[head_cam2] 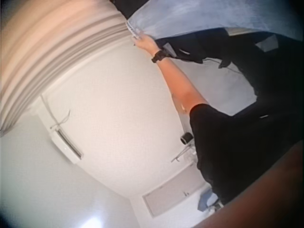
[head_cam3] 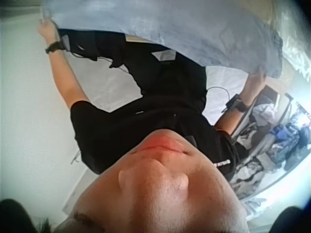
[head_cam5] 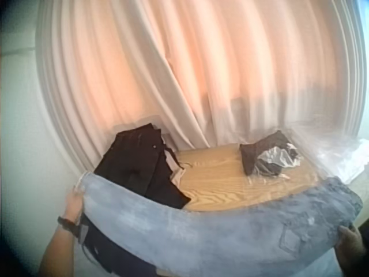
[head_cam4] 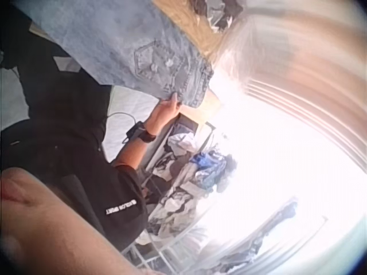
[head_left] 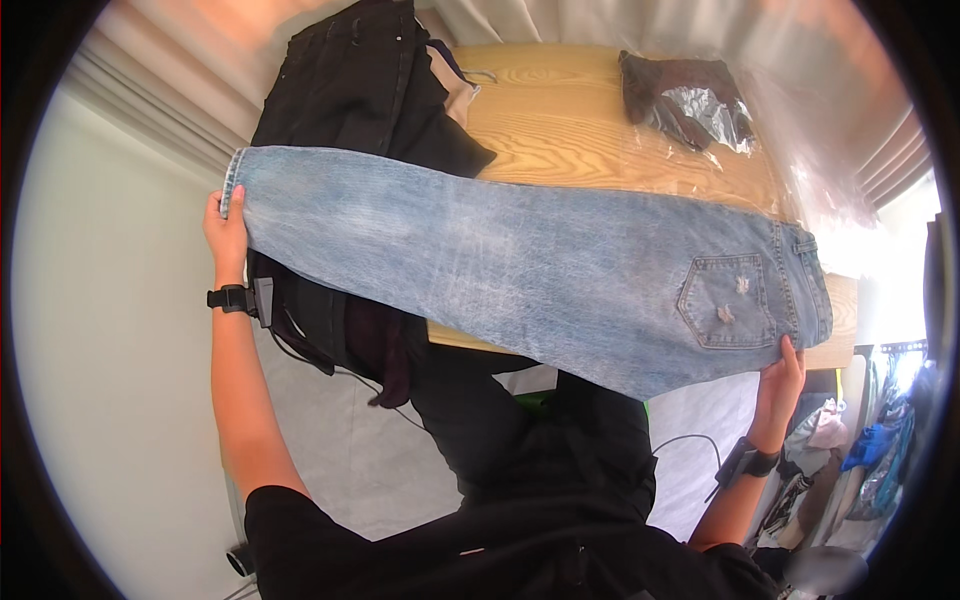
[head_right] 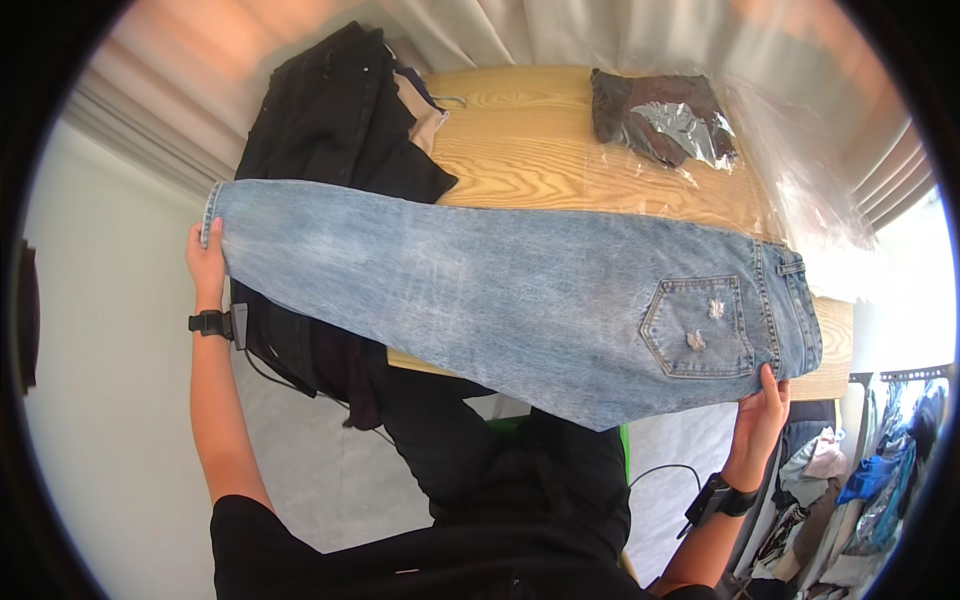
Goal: The recorder folds items of clothing including a t-shirt, jeans, and pants, then places each into a clear plastic bag.
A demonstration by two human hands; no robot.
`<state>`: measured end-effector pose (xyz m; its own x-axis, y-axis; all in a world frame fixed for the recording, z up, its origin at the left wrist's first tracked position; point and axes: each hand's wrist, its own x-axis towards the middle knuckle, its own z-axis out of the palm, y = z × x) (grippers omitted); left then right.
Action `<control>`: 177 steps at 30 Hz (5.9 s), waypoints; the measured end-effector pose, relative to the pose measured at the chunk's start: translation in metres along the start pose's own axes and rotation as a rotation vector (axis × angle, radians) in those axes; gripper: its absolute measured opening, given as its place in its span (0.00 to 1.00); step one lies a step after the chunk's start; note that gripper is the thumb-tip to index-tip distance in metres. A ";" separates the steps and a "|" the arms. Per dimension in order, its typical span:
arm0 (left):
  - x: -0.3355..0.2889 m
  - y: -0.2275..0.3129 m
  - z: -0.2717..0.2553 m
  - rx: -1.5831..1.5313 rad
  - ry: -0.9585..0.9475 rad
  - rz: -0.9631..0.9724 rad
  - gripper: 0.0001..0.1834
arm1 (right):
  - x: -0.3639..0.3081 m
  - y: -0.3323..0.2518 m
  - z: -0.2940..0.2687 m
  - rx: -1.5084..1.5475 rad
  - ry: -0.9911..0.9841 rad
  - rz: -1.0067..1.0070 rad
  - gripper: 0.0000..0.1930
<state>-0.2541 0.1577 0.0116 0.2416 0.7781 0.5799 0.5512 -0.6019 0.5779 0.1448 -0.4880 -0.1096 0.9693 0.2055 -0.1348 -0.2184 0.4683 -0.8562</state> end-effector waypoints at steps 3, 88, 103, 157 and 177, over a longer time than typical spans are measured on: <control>0.003 -0.009 0.007 0.042 0.001 0.033 0.16 | 0.000 -0.002 -0.002 -0.005 0.004 0.016 0.22; -0.203 0.171 0.054 -1.268 -0.390 -0.766 0.35 | -0.100 0.019 0.254 -1.270 -1.135 -1.074 0.40; -0.220 0.167 0.079 -0.209 -0.454 0.013 0.20 | -0.057 0.069 0.184 -1.474 -0.913 -0.835 0.32; -0.070 0.080 -0.021 0.039 -0.110 0.089 0.44 | -0.143 0.048 0.084 0.205 -0.093 0.458 0.21; -0.166 0.184 0.135 0.225 -0.441 0.407 0.05 | -0.113 -0.003 0.002 -0.138 -0.201 0.407 0.19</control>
<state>-0.0853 -0.0577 -0.0559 0.7462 0.5253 0.4090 0.4889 -0.8494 0.1989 0.0353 -0.5112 -0.0911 0.7640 0.5173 -0.3856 -0.5457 0.1994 -0.8139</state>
